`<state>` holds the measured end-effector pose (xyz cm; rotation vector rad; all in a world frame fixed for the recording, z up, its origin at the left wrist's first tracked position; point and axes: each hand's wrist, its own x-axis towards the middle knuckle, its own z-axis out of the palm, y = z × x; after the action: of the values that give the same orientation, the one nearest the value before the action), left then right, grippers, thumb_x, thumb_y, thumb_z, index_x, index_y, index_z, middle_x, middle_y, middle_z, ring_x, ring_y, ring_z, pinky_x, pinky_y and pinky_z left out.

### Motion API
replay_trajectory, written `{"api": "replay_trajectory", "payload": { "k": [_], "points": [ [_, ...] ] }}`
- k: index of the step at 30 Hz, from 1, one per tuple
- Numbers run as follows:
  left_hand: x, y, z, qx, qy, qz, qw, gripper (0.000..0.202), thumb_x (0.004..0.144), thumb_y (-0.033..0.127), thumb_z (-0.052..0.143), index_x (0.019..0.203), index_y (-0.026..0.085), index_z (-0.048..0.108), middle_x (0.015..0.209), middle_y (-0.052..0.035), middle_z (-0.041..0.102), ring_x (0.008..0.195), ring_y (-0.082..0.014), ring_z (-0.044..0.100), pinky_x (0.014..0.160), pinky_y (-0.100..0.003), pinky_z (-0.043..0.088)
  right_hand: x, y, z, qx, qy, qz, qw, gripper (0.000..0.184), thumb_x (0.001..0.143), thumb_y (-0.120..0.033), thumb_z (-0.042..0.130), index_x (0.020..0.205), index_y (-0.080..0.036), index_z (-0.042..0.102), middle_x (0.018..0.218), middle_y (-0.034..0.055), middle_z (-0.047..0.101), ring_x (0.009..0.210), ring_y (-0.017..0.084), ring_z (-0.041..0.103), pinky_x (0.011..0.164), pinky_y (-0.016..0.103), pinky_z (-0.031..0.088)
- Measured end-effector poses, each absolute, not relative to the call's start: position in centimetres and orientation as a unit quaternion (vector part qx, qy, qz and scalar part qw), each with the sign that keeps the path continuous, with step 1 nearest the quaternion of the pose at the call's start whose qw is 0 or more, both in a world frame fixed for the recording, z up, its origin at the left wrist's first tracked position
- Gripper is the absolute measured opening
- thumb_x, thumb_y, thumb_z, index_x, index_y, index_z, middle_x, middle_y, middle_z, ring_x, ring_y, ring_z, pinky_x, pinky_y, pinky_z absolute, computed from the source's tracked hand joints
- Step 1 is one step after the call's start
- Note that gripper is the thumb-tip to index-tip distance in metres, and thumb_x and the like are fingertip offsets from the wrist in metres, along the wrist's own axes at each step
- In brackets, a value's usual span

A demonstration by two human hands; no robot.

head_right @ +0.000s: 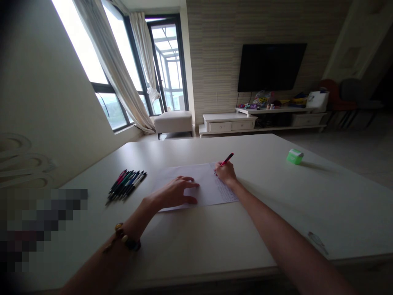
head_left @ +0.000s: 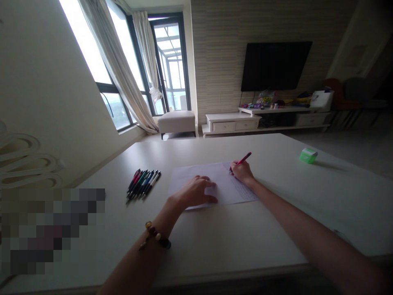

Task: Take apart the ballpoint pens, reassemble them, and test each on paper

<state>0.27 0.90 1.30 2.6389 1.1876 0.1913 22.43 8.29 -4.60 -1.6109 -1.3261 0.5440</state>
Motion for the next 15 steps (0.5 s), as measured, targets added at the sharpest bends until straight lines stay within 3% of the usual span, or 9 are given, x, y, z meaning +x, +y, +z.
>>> {"api": "replay_trajectory", "payload": {
  "k": [15],
  "points": [
    [0.13, 1.06, 1.08, 0.904, 0.402, 0.072, 0.125, 0.059, 0.072, 0.053, 0.064, 0.124, 0.026, 0.057, 0.130, -0.0084, 0.053, 0.118, -0.0287, 0.048, 0.100, -0.036, 0.035, 22.42, 8.11, -4.58, -0.631, -0.526, 0.253, 0.511, 0.020, 0.067, -0.019, 0.047, 0.052, -0.015, 0.058, 0.038, 0.0008, 0.053, 0.036, 0.011, 0.050, 0.035, 0.018, 0.035]
  ]
}}
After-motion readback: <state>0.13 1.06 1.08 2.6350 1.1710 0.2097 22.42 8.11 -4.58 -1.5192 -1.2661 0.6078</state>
